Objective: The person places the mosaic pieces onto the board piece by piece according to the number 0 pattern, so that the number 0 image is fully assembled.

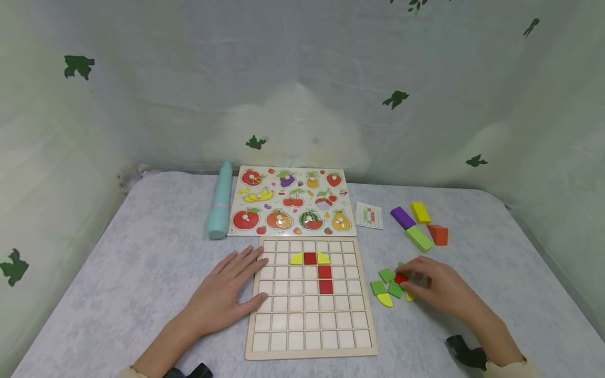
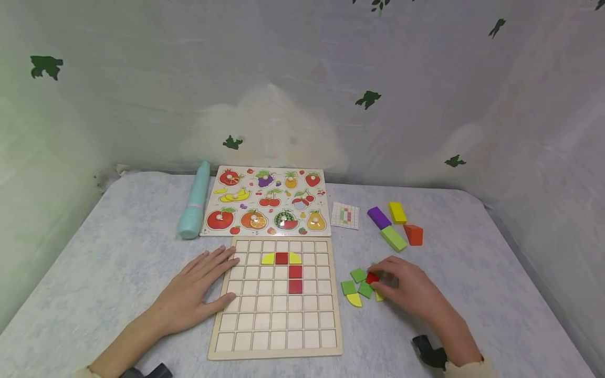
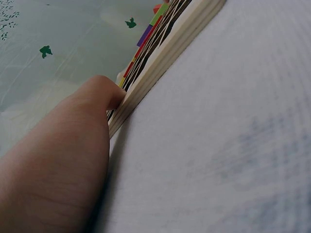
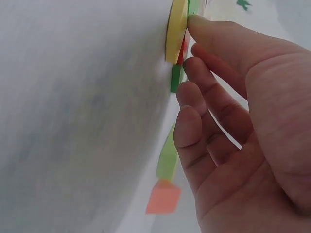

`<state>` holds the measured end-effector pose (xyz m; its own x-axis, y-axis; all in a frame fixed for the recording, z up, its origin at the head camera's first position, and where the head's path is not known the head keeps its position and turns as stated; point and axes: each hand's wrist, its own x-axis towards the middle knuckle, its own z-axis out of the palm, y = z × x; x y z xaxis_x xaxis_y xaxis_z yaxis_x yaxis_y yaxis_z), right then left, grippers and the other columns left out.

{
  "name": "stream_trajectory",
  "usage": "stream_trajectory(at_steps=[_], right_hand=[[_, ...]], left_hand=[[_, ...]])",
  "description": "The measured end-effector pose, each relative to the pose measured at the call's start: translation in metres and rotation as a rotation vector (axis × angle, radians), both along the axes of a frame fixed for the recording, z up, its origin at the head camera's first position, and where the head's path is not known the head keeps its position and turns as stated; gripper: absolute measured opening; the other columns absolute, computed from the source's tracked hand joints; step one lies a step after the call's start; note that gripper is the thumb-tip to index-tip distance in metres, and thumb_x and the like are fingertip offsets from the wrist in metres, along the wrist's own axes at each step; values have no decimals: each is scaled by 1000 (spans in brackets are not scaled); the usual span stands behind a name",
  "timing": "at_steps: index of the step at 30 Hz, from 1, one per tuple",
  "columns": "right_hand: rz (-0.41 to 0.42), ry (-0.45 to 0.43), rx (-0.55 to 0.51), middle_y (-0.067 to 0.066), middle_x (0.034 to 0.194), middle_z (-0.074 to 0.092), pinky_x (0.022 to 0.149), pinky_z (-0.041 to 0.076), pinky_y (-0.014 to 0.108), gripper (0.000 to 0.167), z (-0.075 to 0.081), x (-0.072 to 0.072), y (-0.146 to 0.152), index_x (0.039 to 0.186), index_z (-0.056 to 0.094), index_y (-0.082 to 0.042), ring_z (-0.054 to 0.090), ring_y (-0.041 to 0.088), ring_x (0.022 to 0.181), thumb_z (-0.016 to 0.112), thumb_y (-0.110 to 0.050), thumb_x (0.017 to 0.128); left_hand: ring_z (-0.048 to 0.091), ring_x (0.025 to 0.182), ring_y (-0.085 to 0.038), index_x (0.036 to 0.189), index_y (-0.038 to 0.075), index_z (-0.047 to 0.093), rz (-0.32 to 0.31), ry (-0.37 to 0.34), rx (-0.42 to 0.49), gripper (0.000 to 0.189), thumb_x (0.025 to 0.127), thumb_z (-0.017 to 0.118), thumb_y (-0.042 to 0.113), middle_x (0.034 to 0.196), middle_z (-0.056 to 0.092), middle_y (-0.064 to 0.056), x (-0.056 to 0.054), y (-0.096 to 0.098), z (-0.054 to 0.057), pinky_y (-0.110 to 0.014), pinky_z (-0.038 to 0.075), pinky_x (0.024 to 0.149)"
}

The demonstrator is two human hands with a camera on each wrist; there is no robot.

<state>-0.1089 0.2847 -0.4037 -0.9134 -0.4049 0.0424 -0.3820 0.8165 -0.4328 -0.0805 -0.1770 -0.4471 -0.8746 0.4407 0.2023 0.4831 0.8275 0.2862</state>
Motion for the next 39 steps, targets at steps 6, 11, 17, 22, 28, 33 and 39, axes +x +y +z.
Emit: stream_trajectory(at_steps=[6,11,17,22,28,33,39], right_hand=[[-16,-22,33,-13,104,69,66,52,21,26,0,0,2,111,78,-24,54,4,84,85,-20,85],[-4,2,70,-13,104,69,70,55,24,26,2,-1,-4,110,79,-22,56,5,86,86,-19,85],[-30,22,114,-7,106,70,73,58,29,26,4,-4,-13,109,80,-20,59,10,87,86,-20,84],[-32,22,139,-3,111,70,78,61,35,26,5,-9,-22,111,79,-19,62,13,91,85,-20,85],[-43,23,165,-5,107,71,75,56,31,28,4,-17,-27,115,78,-18,58,11,86,82,-21,88],[-32,29,152,-5,105,71,64,47,24,28,5,-24,-32,116,77,-17,52,9,80,81,-21,88],[4,48,103,-8,100,70,64,50,23,25,12,-26,-49,111,78,-17,55,10,81,81,-21,86]], left_hand=[[31,155,-25,153,18,51,2,1,-3,72,93,67,55,165,39,-1,0,0,1,-48,23,127],[31,155,-25,153,18,52,5,3,3,73,92,68,55,165,39,-1,0,-1,0,-48,23,127],[31,155,-24,153,19,52,10,4,2,73,92,69,56,165,39,0,1,0,0,-46,23,126],[29,156,-23,153,19,51,10,-19,1,74,92,68,56,166,37,1,1,0,1,-47,21,127],[29,156,-23,154,19,50,8,-24,3,73,93,67,56,167,37,1,1,0,1,-47,21,128],[30,156,-25,153,18,51,4,-10,12,72,93,66,55,166,38,0,1,1,1,-48,23,128],[32,155,-25,153,18,52,5,7,11,71,93,68,54,165,39,-1,2,1,1,-48,24,127]])
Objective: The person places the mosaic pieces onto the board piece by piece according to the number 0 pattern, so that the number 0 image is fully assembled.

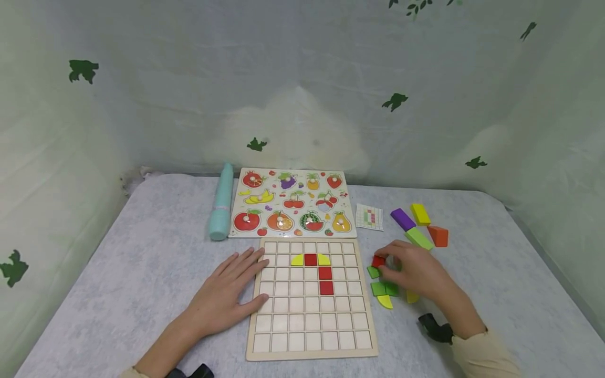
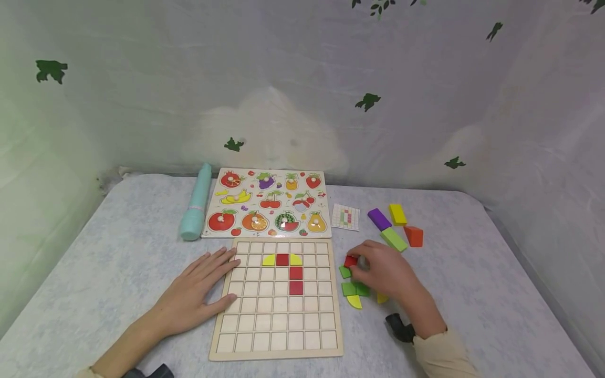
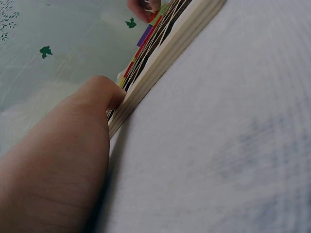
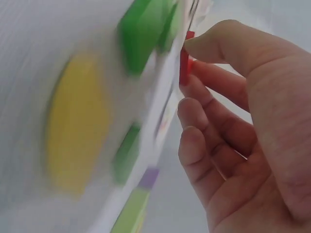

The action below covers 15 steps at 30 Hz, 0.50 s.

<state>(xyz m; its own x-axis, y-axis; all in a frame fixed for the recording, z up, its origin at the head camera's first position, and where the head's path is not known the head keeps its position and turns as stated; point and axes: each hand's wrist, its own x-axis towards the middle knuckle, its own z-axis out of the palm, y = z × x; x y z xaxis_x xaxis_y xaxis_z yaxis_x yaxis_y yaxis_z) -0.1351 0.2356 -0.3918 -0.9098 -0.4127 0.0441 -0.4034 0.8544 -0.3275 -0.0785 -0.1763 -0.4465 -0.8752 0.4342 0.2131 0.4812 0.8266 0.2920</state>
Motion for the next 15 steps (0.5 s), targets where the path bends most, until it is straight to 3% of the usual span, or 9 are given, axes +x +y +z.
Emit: stream_trajectory(at_steps=[5,15], right_hand=[[92,25,-33,-10,99,71,63,51,19,23,5,4,-20,110,79,-18,58,9,80,82,-21,86],[217,-18,-104,-12,102,70,66,51,18,25,8,18,-54,112,77,-21,58,8,81,81,-22,88]], left_hand=[[31,155,-25,153,18,51,1,-6,-4,72,93,67,54,165,39,-1,-1,0,0,-48,24,127],[30,156,-24,153,19,51,2,-15,-10,72,93,66,55,166,38,0,-1,1,0,-49,23,127]])
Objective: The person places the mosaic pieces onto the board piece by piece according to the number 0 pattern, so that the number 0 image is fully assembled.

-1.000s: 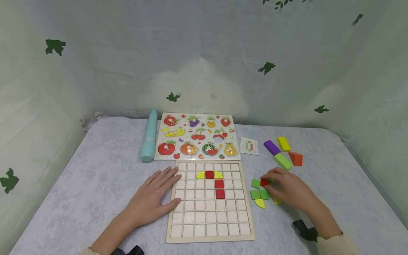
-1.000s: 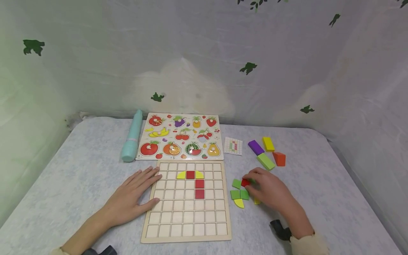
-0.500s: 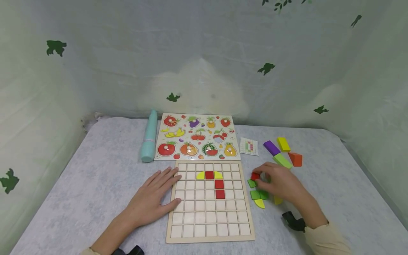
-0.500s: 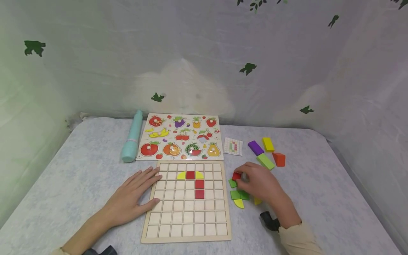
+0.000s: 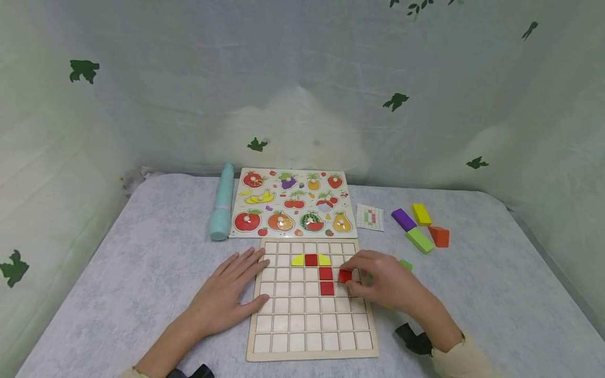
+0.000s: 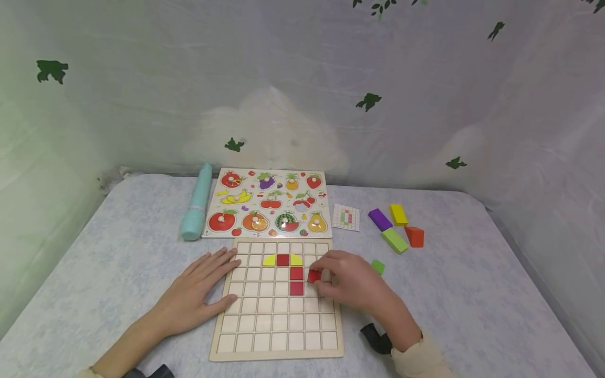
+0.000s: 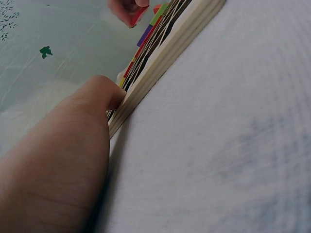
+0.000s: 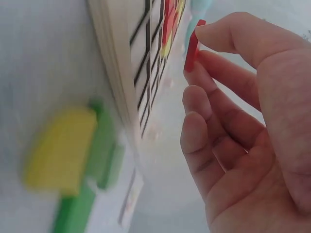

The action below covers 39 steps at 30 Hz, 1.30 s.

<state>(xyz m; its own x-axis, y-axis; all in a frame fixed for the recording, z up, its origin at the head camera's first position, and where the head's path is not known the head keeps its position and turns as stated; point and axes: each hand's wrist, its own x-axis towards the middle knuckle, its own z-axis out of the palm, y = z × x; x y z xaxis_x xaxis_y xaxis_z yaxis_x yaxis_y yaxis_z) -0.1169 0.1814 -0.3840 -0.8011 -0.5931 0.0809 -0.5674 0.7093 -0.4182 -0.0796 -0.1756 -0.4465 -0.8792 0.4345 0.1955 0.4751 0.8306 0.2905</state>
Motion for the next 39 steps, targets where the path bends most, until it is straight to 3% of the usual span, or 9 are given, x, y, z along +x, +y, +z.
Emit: stream_trajectory(at_steps=[10,19,23,28,39], right_hand=[[82,-64,16,-14,107,71,78,57,21,25,-6,16,-20,115,79,-22,60,3,92,79,-25,90],[149,4,56,-14,109,70,88,58,25,22,-11,23,-25,113,79,-26,61,5,101,78,-29,91],[164,0,85,-14,110,68,86,58,24,22,-12,25,-26,113,79,-28,59,5,100,78,-31,92],[166,13,83,-14,112,69,88,58,25,23,-11,26,-26,114,78,-28,60,5,102,78,-32,92],[45,-36,75,-18,111,67,84,58,27,26,-4,19,9,115,78,-29,60,3,102,81,-33,90]], left_hand=[[32,155,-25,152,17,52,-4,18,7,71,93,67,54,165,39,-1,1,-1,3,-48,24,127],[31,155,-24,152,18,52,-3,17,-1,72,92,68,55,165,39,0,1,-1,3,-48,23,126],[32,155,-25,152,17,52,-5,25,1,72,93,67,54,165,39,-1,0,-1,2,-47,24,127],[32,155,-25,152,17,52,-6,26,6,71,94,67,54,166,39,-1,0,-1,0,-47,23,127],[32,155,-25,152,16,52,-8,15,9,71,94,67,55,165,39,-1,0,0,1,-46,23,127]])
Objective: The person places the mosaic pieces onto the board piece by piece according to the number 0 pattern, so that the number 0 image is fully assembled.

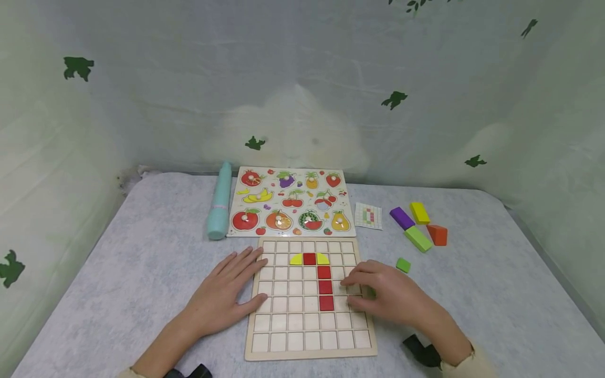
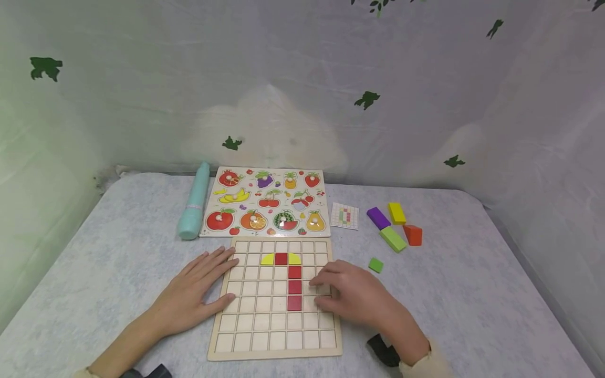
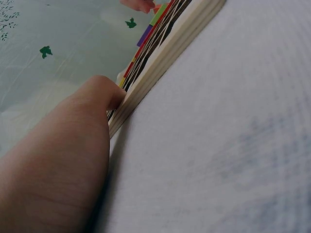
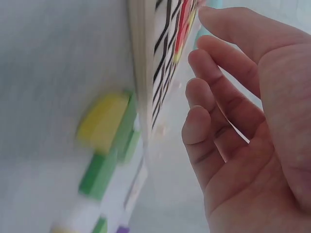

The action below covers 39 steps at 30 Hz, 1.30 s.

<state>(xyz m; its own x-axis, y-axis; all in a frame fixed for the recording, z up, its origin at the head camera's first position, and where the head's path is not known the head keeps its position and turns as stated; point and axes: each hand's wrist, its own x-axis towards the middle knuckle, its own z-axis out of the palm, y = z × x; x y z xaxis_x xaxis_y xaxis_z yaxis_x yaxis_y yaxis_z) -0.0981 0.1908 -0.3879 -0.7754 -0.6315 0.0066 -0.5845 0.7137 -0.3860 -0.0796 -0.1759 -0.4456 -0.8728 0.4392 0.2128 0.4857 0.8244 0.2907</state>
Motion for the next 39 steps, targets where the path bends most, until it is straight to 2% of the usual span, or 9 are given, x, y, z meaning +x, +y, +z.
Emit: stream_trajectory(at_steps=[5,12,16,24,27,32,39], right_hand=[[-61,19,20,-19,110,67,87,60,29,28,2,-2,22,116,77,-30,60,4,105,83,-33,88],[-120,5,25,-16,107,67,79,59,24,30,4,-1,53,113,78,-28,60,5,96,86,-25,85],[-158,12,51,-16,109,68,80,60,26,31,4,2,72,113,77,-28,61,6,95,86,-27,84],[-166,-2,82,-17,110,69,84,61,33,29,-2,5,102,112,76,-29,62,7,98,85,-34,85],[-164,-17,93,-17,108,69,83,61,33,27,-5,5,108,110,77,-29,62,8,98,85,-33,85],[-177,-35,91,-19,104,68,77,58,27,24,-7,5,110,108,77,-29,58,3,91,85,-30,85],[-175,20,69,-20,101,68,76,58,27,21,-3,6,100,106,78,-29,58,1,89,84,-30,87]], left_hand=[[31,155,-25,152,17,52,3,-10,-3,71,94,66,55,166,38,-1,0,0,0,-47,23,128],[31,156,-25,152,17,52,4,-12,-6,71,94,66,55,166,38,-1,0,0,0,-48,23,127],[30,156,-25,152,17,52,7,-16,-7,71,94,66,55,166,38,-1,0,0,-1,-48,23,128],[30,156,-25,152,17,52,7,-22,-4,72,94,66,55,166,38,-1,-1,0,-1,-48,23,128],[30,156,-25,153,17,51,5,-23,-5,72,94,65,56,166,37,-1,-1,0,-1,-48,22,128],[30,156,-25,153,18,51,5,-25,-7,72,93,66,56,166,37,-1,-2,0,-1,-48,23,128],[31,156,-25,153,18,51,4,-9,-4,72,93,66,56,166,38,-1,-1,0,-1,-49,24,127]])
